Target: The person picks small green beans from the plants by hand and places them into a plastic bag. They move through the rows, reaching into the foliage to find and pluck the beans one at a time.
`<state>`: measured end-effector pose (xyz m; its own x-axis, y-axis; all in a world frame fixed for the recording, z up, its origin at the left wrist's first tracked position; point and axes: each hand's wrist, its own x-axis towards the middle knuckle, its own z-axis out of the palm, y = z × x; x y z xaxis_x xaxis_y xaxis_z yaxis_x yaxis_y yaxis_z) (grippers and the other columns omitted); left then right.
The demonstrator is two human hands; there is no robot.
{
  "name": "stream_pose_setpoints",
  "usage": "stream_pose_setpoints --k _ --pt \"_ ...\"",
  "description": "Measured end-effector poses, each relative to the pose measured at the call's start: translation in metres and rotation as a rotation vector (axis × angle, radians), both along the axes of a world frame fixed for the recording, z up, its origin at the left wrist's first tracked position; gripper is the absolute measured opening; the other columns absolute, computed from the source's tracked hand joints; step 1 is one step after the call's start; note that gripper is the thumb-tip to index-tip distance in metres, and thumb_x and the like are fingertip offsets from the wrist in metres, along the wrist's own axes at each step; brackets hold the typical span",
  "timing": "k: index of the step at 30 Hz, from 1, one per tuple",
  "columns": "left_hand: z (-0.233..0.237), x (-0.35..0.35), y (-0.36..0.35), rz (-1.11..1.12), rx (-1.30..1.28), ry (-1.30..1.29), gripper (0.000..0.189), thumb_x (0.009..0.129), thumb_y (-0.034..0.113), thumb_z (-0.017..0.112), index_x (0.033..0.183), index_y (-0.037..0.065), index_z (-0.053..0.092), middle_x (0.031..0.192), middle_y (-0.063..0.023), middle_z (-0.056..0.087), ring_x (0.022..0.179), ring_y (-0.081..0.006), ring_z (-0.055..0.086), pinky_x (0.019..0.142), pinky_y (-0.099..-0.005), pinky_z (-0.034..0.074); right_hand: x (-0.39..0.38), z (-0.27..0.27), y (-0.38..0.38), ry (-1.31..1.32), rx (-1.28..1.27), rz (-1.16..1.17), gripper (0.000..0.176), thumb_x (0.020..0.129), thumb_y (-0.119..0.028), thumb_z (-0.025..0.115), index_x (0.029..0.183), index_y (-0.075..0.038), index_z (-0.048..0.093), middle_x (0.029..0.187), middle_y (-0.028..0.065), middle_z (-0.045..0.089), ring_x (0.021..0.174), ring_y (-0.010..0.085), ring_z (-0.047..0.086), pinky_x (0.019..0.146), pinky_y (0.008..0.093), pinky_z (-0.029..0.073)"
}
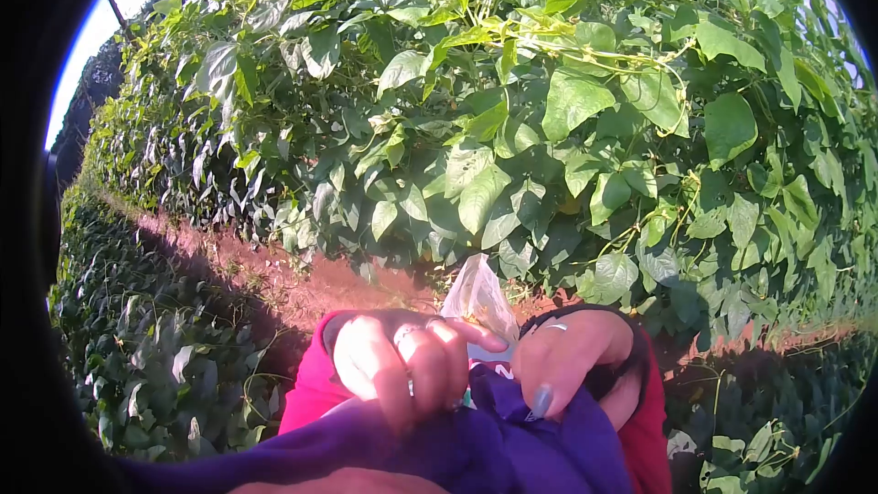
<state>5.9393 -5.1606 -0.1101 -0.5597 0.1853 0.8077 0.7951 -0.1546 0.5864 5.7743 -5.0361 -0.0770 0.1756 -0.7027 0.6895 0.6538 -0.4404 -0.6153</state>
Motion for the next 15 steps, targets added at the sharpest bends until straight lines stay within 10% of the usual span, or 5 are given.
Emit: stream_pose_setpoints --k 4,8,9,15 --pt "-0.003 -0.003 -0.006 0.112 0.154 -0.080 0.016 0.093 0.022 0.061 0.082 0.011 0.065 0.089 -0.0052 0.068 0.094 -0.0261 0.061 0.106 -0.0481 0.030 -0.018 -0.014 -0.014 0.199 -0.253 0.028 0.023 0.092 -0.020 0.063 0.079 -0.002 0.064 0.066 0.0093 0.059 0.042 0.0160 0.044 0.040 0.0300 0.032" --pt "0.016 -0.010 0.006 0.287 0.029 0.076 0.013 0.093 0.015 0.058 0.094 0.004 0.066 0.089 -0.0077 0.063 0.083 -0.0255 0.057 0.092 -0.0450 0.038 -0.011 -0.028 -0.024 0.024 -0.305 -0.165 0.014 0.082 -0.013 0.071 0.081 0.000 0.067 0.076 0.0088 0.060 0.077 0.0261 0.059 0.074 0.0347 0.047" --pt "0.018 -0.015 0.011 0.300 0.043 0.132 0.013 0.094 0.013 0.056 0.095 0.004 0.066 0.090 -0.0078 0.063 0.082 -0.0259 0.057 0.094 -0.0440 0.036 -0.032 -0.044 -0.030 0.037 -0.307 0.146 0.021 0.082 -0.009 0.070 0.098 0.002 0.064 0.085 0.0104 0.063 0.086 0.0273 0.061 0.077 0.0367 0.049" --pt "0.055 -0.022 0.036 0.493 -0.019 0.284 0.019 0.092 0.018 0.053 0.079 0.009 0.063 0.082 -0.0058 0.055 0.085 -0.0267 0.053 0.098 -0.0478 0.033 0.027 -0.018 -0.030 -0.334 -0.335 0.249 0.023 0.082 0.003 0.066 0.104 0.001 0.062 0.097 0.0105 0.065 0.083 0.0230 0.064 0.075 0.0313 0.053"
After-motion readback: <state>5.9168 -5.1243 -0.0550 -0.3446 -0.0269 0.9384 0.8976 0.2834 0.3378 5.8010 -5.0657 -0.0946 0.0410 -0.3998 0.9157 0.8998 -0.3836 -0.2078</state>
